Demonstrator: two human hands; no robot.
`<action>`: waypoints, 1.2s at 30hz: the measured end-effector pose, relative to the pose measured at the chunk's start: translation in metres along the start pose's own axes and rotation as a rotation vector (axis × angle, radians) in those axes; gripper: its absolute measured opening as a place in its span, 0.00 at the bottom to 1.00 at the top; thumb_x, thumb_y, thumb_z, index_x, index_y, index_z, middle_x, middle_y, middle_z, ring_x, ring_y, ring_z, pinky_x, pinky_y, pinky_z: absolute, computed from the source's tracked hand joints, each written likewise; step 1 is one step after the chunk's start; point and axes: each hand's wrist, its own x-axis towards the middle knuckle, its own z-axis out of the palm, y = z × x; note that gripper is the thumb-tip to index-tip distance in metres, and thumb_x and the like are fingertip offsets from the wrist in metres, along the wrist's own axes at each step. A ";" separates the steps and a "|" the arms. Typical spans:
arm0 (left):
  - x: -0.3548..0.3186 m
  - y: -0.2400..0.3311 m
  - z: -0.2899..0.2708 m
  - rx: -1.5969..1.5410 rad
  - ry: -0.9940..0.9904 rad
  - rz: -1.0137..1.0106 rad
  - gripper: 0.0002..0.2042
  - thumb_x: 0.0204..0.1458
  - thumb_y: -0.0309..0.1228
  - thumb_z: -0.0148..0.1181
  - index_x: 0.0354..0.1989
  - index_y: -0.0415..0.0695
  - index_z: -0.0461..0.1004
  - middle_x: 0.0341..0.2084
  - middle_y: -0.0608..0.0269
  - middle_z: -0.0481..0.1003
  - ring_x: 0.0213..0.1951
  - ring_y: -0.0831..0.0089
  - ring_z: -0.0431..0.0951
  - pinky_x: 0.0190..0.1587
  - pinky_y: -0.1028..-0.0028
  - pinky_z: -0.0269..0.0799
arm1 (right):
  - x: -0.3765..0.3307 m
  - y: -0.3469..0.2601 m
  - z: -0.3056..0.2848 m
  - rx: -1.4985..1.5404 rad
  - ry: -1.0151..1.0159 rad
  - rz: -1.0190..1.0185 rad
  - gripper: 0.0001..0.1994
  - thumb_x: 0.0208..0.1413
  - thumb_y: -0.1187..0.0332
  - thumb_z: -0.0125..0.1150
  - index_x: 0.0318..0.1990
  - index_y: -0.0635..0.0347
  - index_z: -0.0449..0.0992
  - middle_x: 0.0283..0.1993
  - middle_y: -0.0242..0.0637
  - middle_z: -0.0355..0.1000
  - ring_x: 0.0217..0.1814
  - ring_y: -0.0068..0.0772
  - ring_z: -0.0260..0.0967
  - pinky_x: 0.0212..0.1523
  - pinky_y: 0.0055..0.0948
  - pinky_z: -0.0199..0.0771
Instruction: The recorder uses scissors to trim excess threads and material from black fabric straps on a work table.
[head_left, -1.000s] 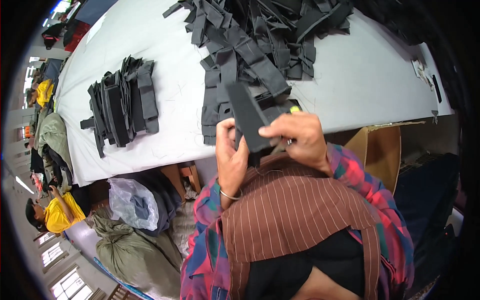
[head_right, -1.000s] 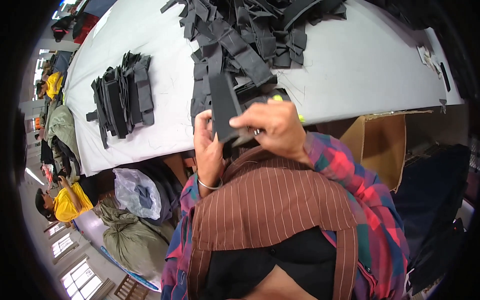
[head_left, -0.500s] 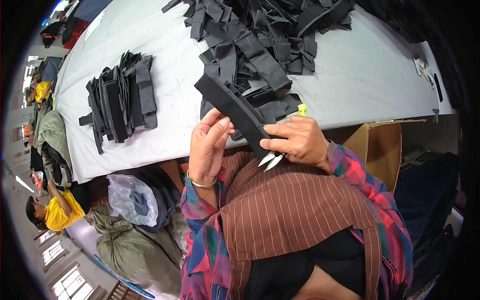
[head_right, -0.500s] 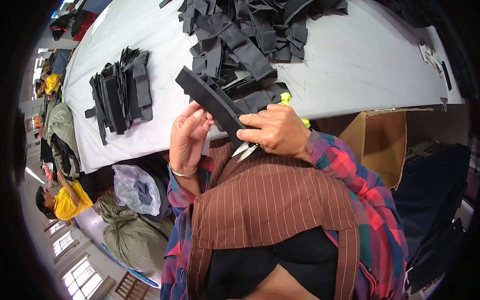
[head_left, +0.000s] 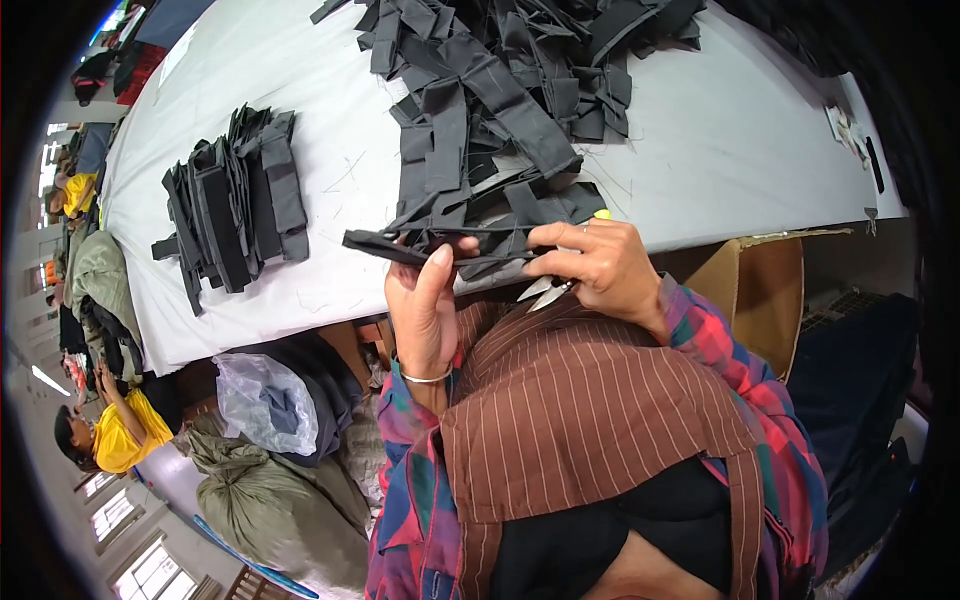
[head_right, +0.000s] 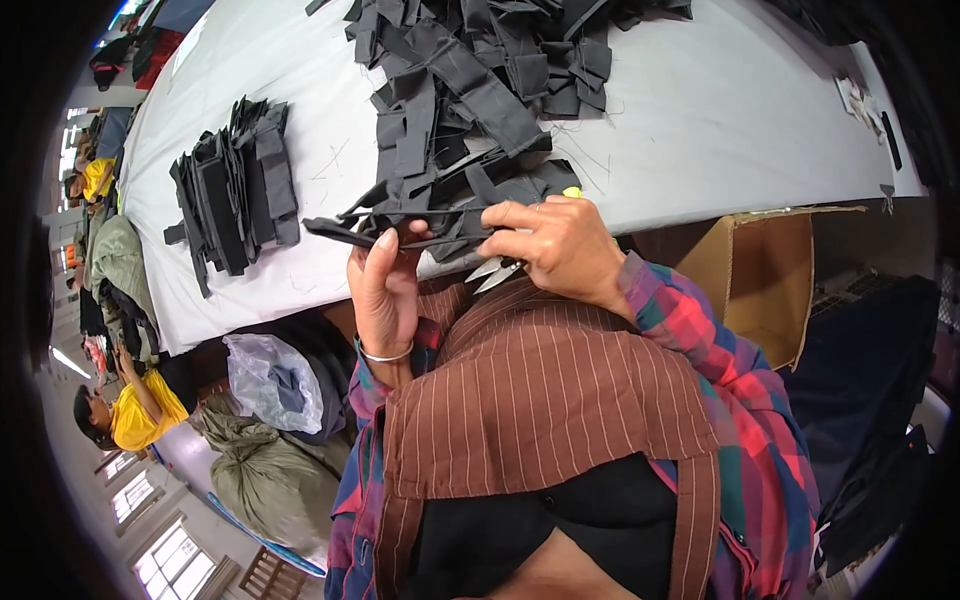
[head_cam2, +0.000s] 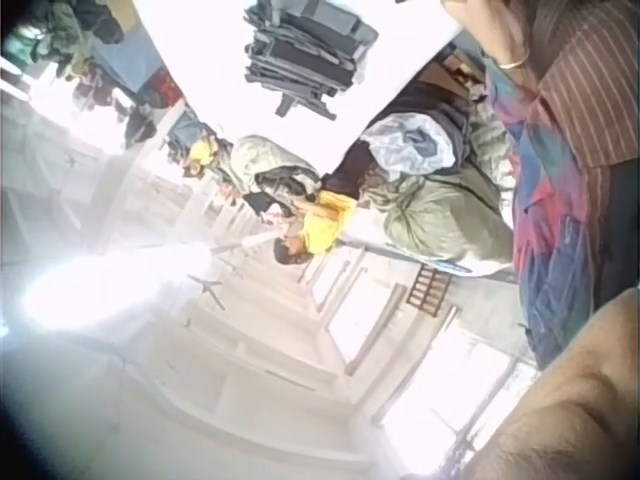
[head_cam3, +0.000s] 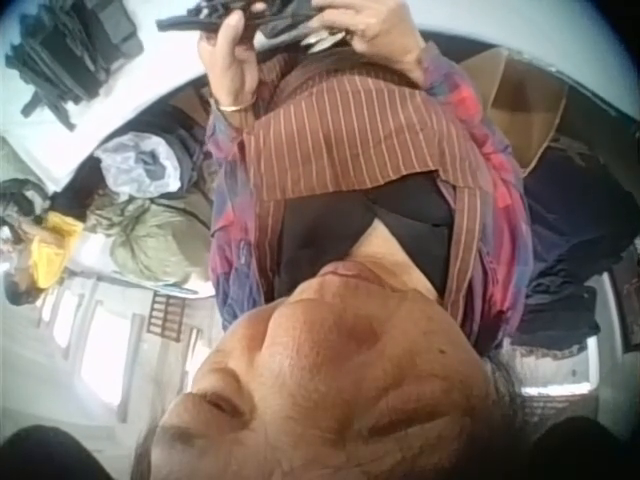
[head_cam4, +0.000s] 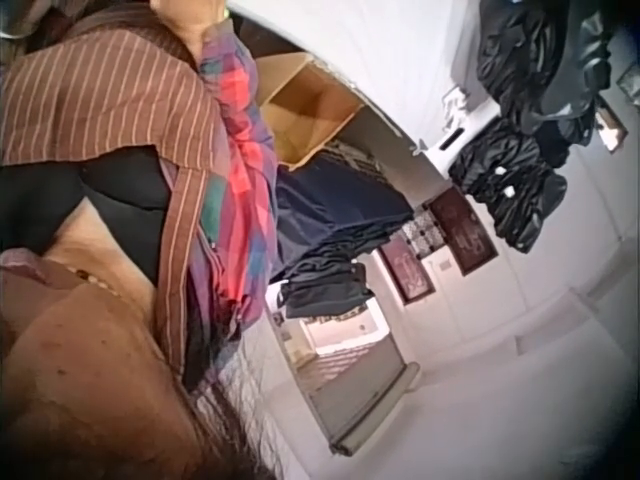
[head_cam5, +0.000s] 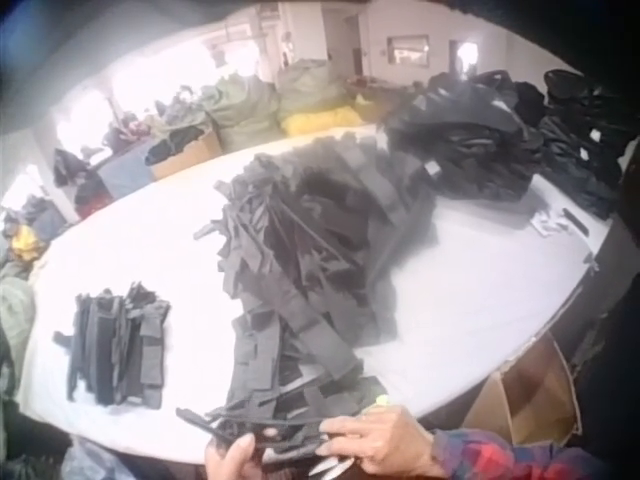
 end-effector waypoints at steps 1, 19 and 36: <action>-0.002 -0.001 -0.001 0.020 -0.004 0.058 0.15 0.52 0.25 0.58 0.49 0.36 0.68 0.39 0.57 0.75 0.42 0.69 0.75 0.50 0.70 0.67 | 0.002 0.001 -0.002 0.128 0.009 0.040 0.17 0.32 0.81 0.60 0.34 0.53 0.80 0.41 0.30 0.76 0.27 0.28 0.72 0.27 0.28 0.68; -0.005 -0.013 0.002 0.093 0.042 0.232 0.24 0.50 0.22 0.58 0.58 0.39 0.64 0.47 0.51 0.74 0.46 0.70 0.73 0.52 0.71 0.68 | 0.017 -0.019 -0.008 0.355 0.159 0.382 0.08 0.50 0.74 0.62 0.39 0.62 0.79 0.32 0.40 0.75 0.31 0.38 0.74 0.33 0.29 0.71; -0.004 -0.013 0.010 0.014 0.079 0.183 0.24 0.48 0.18 0.59 0.56 0.38 0.65 0.48 0.52 0.73 0.46 0.71 0.72 0.54 0.72 0.64 | 0.020 -0.019 -0.005 0.262 0.190 0.378 0.06 0.51 0.75 0.62 0.37 0.62 0.79 0.30 0.39 0.75 0.29 0.38 0.74 0.30 0.28 0.70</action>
